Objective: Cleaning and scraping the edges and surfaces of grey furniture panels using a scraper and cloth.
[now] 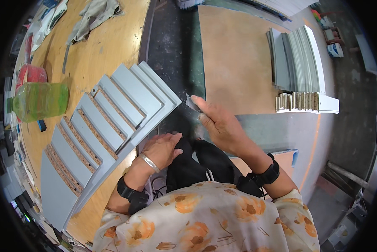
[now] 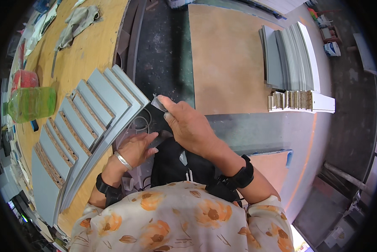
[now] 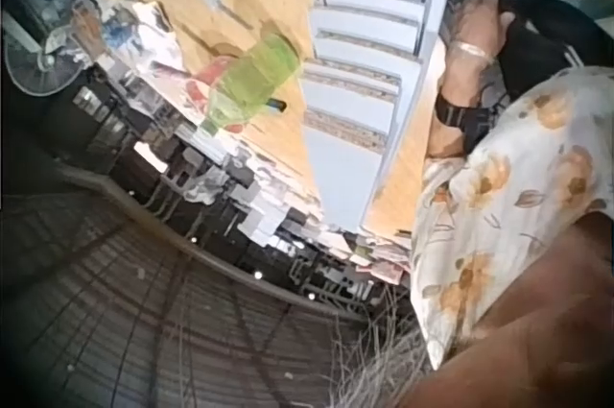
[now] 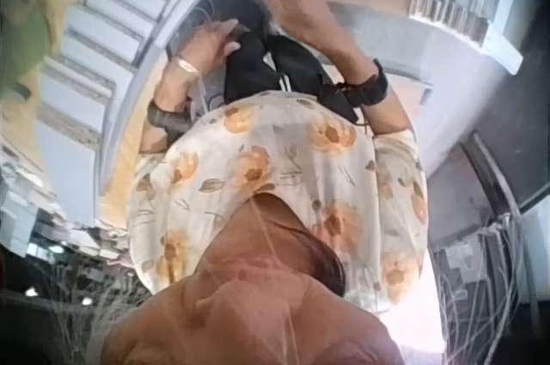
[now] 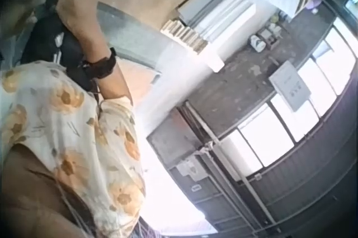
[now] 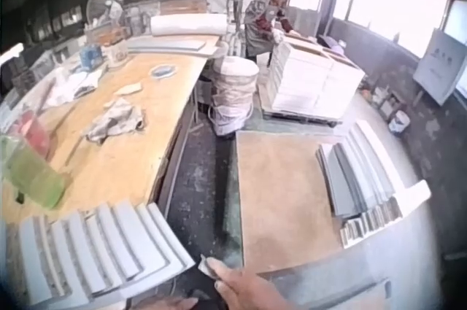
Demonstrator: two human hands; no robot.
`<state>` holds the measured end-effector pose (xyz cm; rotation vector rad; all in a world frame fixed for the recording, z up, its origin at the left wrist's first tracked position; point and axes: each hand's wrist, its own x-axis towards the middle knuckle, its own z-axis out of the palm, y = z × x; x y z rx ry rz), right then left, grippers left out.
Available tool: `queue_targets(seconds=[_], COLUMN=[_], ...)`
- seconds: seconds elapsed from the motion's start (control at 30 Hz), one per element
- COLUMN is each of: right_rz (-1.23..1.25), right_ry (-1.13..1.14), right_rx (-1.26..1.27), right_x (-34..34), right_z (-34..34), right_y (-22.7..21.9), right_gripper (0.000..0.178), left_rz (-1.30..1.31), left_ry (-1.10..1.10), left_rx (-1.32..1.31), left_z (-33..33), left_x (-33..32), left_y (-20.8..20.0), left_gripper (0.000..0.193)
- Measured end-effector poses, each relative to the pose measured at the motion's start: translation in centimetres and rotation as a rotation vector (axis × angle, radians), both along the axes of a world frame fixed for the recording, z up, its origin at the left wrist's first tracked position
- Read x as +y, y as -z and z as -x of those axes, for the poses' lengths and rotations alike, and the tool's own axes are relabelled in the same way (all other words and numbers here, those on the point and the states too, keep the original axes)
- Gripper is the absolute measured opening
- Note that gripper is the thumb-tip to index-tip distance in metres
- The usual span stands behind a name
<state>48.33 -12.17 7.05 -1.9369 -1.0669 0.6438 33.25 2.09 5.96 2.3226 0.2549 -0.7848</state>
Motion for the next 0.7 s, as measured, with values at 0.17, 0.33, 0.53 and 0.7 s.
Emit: queue_targets(seconds=[0.17, 0.33, 0.53, 0.7], right_rz=[0.026, -0.022, -0.026, -0.078], right_ry=[-0.003, 0.005, 0.140, 0.252], right_rx=[-0.007, -0.010, 0.174, 0.216], right_x=[0.3, 1.0, 4.5, 5.9], right_z=[0.1, -0.2, 0.3, 1.2], right_y=[-0.3, -0.9, -2.5, -1.0], right_gripper=[0.044, 0.047, 0.064, 0.065], left_rz=[-0.011, -0.009, 0.009, -0.016], left_ry=[-0.019, -0.022, 0.000, 0.013], left_rx=[0.043, -0.024, -0.081, -0.078], left_z=[0.1, 0.8, 0.9, 1.2], left_x=[0.0, 0.1, 0.1, 0.1], left_y=[0.0, 1.0, 1.6, 1.8], left_gripper=[0.043, 0.048, 0.043, 0.044])
